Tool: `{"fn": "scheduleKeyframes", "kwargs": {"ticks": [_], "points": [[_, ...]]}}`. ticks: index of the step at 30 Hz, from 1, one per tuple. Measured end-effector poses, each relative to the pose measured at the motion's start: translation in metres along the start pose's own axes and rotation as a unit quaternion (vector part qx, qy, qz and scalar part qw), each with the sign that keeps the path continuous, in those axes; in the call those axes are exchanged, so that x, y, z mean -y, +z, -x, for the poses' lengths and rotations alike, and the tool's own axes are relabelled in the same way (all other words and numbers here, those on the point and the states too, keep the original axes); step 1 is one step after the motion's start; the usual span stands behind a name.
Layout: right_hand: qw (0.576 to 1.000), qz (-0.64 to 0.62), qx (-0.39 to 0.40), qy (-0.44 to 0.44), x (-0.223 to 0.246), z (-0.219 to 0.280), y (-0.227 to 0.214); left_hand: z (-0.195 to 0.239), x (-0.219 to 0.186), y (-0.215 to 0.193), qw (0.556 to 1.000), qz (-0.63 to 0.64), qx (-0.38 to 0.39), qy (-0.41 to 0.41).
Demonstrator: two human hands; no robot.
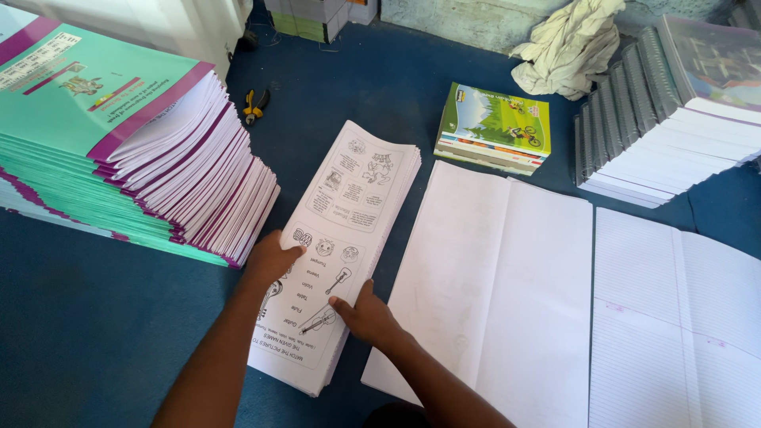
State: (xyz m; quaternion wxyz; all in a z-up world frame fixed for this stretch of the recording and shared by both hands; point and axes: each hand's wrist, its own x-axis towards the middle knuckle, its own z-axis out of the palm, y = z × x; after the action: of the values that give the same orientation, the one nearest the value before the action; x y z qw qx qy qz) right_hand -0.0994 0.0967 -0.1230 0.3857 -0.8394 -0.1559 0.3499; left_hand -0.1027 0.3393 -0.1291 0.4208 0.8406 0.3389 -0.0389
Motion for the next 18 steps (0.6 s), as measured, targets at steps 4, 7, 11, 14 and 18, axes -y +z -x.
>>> {"fn": "scheduleKeyframes", "kwargs": {"ticks": [4,7,11,14,18], "points": [[0.998,0.048,0.030,0.007,0.002,-0.004,-0.001,-0.005,0.004,0.007,1.000,-0.030,-0.005,0.000],[0.998,0.024,0.062,0.001,0.000,-0.003,-0.012,-0.009,0.011,0.011,0.994,-0.068,-0.048,0.067],[0.998,0.003,0.034,-0.046,-0.007,0.008,-0.035,-0.005,0.004,0.013,0.981,-0.153,-0.095,0.077],[0.998,-0.014,-0.009,-0.059,-0.017,0.023,-0.064,0.015,-0.016,0.011,0.957,-0.209,-0.165,0.115],[0.995,0.023,-0.088,-0.042,-0.042,0.051,-0.110,0.048,-0.051,0.018,0.926,-0.176,-0.239,0.235]]}}
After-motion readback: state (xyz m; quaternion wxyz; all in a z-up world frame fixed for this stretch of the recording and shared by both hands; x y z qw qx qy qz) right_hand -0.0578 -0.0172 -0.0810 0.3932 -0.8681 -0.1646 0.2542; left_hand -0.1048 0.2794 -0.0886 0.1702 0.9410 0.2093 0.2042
